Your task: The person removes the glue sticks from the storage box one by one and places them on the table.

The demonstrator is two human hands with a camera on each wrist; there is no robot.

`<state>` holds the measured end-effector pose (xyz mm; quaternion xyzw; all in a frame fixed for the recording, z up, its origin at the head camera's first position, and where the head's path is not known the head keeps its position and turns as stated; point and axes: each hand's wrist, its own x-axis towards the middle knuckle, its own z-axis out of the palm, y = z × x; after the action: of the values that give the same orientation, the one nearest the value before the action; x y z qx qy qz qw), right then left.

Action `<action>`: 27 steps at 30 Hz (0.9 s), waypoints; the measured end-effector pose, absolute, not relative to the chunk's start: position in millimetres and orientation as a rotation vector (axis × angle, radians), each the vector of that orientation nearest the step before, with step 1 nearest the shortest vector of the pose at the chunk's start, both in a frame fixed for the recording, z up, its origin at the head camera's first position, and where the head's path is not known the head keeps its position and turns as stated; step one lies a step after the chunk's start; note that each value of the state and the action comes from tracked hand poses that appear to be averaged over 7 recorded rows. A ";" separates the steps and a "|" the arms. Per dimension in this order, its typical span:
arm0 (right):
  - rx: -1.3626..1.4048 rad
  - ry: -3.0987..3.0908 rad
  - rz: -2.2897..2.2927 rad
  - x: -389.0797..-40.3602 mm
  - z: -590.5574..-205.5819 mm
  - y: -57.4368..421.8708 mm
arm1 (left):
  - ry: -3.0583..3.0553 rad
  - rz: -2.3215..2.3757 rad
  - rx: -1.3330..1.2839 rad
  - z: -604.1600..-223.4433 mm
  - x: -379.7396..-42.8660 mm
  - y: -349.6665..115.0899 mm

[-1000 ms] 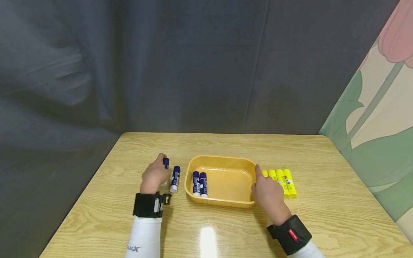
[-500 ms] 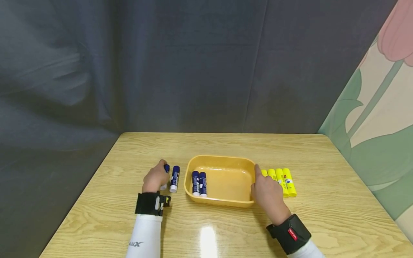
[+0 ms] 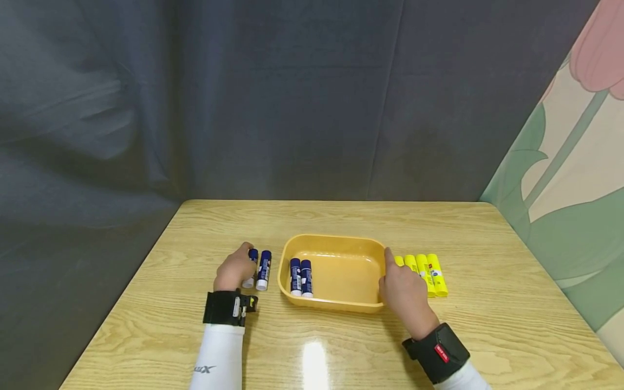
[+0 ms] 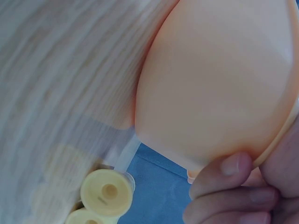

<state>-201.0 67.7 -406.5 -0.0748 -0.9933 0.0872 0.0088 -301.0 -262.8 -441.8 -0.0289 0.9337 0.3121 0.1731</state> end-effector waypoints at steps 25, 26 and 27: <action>-0.240 -3.120 0.286 -203.4 -405.9 62.2 | 2.649 0.899 -0.074 -441.5 -298.4 -261.2; -0.243 -3.121 0.285 -203.5 -406.0 62.3 | 2.649 0.903 -0.074 -441.3 -298.3 -261.2; -0.245 -3.122 0.282 -203.5 -405.8 62.3 | 2.648 0.906 -0.075 -441.0 -298.1 -261.2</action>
<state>-203.5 62.3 -405.8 -0.0781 -0.9929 0.0898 -0.0013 -298.1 -261.2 -441.0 -0.0265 0.9320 0.3190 0.1701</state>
